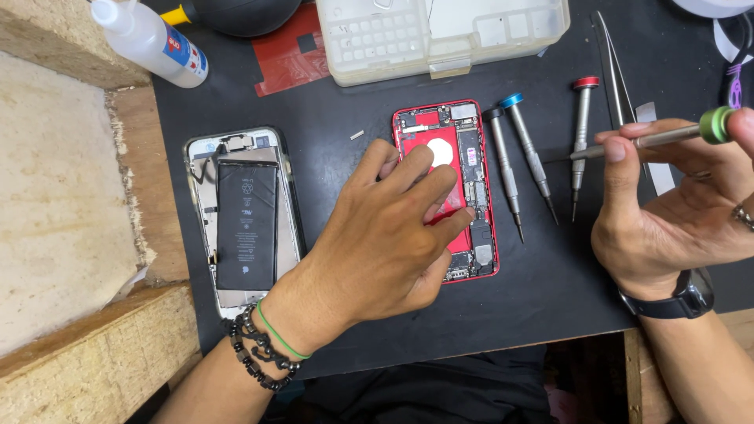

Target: Repairing internal components of a mobile phone.

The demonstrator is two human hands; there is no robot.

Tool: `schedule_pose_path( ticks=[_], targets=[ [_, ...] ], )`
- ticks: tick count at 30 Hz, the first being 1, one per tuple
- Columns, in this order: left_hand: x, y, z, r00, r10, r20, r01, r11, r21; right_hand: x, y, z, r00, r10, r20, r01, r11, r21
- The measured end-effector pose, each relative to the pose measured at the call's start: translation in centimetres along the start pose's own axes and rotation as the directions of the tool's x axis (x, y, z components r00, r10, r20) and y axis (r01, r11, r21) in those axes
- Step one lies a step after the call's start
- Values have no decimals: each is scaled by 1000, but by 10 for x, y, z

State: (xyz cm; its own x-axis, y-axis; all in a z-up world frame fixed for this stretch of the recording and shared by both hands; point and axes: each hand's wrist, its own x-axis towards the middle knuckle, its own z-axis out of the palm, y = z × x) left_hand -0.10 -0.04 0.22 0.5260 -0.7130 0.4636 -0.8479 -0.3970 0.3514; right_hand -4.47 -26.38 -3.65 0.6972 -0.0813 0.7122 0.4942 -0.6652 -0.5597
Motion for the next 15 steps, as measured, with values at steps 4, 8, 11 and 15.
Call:
schedule_pose_path(
  ticks=[4,8,11,15],
  targets=[
    [-1,-1,1,1000,3,3,-3,1000,9,1,-1,0,1000,-1,4,1,1000,-14],
    [-1,0,1,1000,2,14,-2,1000,26,0,-1,0,1000,-5,9,5,1000,-5],
    [-1,0,1,1000,6,11,-6,1000,19,0,0,0,1000,-19,12,19,1000,-3],
    [-1,-1,1,1000,7,11,-7,1000,-3,0,2,0,999,-40,13,40,999,-2]
  ],
)
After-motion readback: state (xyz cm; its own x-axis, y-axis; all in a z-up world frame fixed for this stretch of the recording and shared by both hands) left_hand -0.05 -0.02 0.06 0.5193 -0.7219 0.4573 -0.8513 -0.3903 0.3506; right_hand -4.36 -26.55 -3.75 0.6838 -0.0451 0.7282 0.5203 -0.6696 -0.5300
